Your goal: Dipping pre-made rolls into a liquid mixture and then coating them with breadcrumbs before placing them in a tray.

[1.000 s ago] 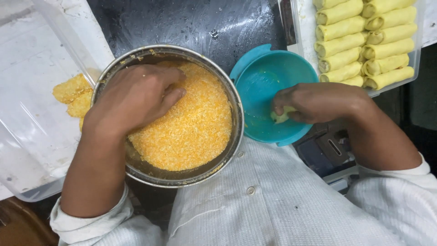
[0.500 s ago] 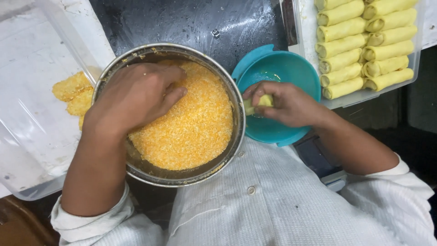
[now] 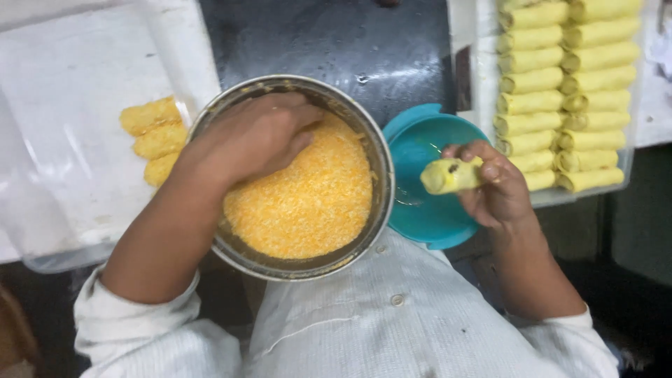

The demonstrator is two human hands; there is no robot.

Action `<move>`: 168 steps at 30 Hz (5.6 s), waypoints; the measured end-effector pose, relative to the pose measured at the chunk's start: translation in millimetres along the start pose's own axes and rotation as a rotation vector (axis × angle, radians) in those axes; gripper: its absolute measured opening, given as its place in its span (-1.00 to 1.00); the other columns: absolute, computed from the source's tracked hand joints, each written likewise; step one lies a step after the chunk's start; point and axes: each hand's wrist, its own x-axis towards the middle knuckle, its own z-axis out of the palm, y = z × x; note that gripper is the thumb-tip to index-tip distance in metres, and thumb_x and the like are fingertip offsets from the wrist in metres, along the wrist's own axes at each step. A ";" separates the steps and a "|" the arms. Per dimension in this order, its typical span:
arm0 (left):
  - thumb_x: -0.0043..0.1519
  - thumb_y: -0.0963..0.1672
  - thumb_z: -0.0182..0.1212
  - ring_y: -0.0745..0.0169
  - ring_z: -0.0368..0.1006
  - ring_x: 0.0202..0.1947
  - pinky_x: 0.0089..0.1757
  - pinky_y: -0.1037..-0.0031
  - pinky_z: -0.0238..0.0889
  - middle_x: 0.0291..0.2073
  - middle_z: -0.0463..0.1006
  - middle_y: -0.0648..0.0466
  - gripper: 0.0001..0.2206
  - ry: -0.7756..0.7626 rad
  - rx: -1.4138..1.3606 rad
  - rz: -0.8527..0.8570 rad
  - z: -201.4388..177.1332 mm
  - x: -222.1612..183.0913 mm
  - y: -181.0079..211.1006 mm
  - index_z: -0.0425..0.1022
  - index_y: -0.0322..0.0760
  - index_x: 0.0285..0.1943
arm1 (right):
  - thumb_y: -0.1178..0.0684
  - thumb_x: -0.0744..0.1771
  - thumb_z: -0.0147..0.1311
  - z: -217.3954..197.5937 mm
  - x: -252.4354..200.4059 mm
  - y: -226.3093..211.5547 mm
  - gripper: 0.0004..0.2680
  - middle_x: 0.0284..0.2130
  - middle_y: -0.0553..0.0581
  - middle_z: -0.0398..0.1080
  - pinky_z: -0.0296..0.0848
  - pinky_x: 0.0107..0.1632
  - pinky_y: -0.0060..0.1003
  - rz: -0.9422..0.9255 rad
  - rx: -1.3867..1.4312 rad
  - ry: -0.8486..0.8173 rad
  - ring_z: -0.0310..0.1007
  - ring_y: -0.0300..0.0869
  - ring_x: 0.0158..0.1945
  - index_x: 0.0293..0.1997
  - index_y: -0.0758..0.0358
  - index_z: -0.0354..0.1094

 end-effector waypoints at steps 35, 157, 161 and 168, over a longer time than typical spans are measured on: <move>0.19 -0.02 0.06 0.18 0.15 0.42 0.32 0.08 -0.24 0.34 0.37 0.14 -0.68 -0.563 -0.436 0.191 -4.5 -21.5 25.3 0.57 -0.02 0.08 | 0.25 0.31 -0.10 65.1 11.7 -27.1 -0.82 -0.07 0.16 0.49 0.42 0.11 -0.27 -0.229 -1.431 -0.336 0.51 -0.11 0.03 -0.09 0.22 0.43; 0.24 -0.02 -0.02 -0.17 0.28 0.20 0.07 0.11 0.16 0.27 0.32 -0.14 -0.48 -0.054 -0.092 -0.477 -34.6 -66.8 -178.0 0.18 -0.28 0.40 | 0.20 0.40 0.24 -98.6 -80.6 -63.1 -0.80 0.11 0.42 0.46 0.48 0.12 -0.12 -0.363 -2.002 0.336 0.45 0.08 0.04 0.15 0.42 0.49; 0.34 -0.01 -0.19 -0.23 0.11 0.29 0.20 0.14 -0.07 0.30 0.21 -0.23 -0.50 0.088 -0.038 -0.162 18.2 -49.4 -230.5 0.11 -0.21 0.47 | 0.25 0.36 0.16 -36.8 -68.1 -62.3 -0.82 0.04 0.38 0.42 0.37 0.18 -0.06 -0.200 -1.933 0.449 0.38 0.14 0.14 0.08 0.40 0.44; 0.46 -0.09 -0.29 -0.23 0.17 -0.12 -0.04 0.07 -0.05 -0.17 0.23 -0.18 -0.73 0.298 0.073 0.167 24.6 -58.3 -195.5 0.18 -0.41 -0.17 | 0.22 0.34 0.15 -33.6 -84.7 -84.2 -0.85 -0.07 0.34 0.42 0.34 0.10 -0.06 -0.271 -1.985 0.494 0.39 0.15 0.03 -0.01 0.41 0.40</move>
